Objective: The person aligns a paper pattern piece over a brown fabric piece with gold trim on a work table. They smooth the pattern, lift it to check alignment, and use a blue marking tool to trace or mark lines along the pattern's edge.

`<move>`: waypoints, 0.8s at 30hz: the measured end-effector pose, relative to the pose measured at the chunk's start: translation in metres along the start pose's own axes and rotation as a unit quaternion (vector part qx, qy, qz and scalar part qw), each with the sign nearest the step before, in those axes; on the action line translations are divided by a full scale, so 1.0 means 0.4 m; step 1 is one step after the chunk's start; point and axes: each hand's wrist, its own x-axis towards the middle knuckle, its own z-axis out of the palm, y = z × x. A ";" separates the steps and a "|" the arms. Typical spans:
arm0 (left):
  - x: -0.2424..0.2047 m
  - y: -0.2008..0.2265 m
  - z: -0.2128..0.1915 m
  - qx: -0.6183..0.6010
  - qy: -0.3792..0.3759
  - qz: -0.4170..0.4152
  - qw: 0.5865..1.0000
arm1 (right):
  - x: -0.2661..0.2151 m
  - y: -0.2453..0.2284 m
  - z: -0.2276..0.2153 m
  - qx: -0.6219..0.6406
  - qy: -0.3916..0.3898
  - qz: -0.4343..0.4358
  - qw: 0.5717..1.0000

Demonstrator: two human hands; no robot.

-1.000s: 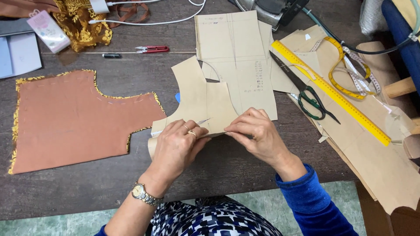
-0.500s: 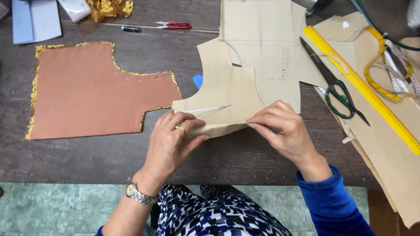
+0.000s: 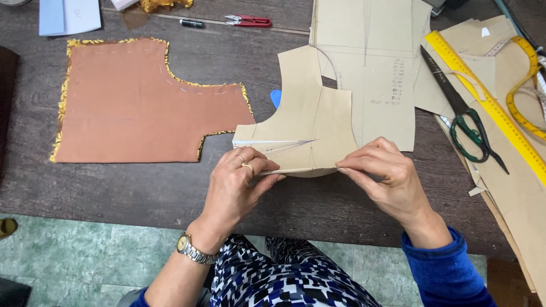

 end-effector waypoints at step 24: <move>0.018 0.016 -0.011 -0.037 -0.011 -0.001 0.999 | 0.036 -0.036 0.031 -0.102 -0.052 -0.044 0.992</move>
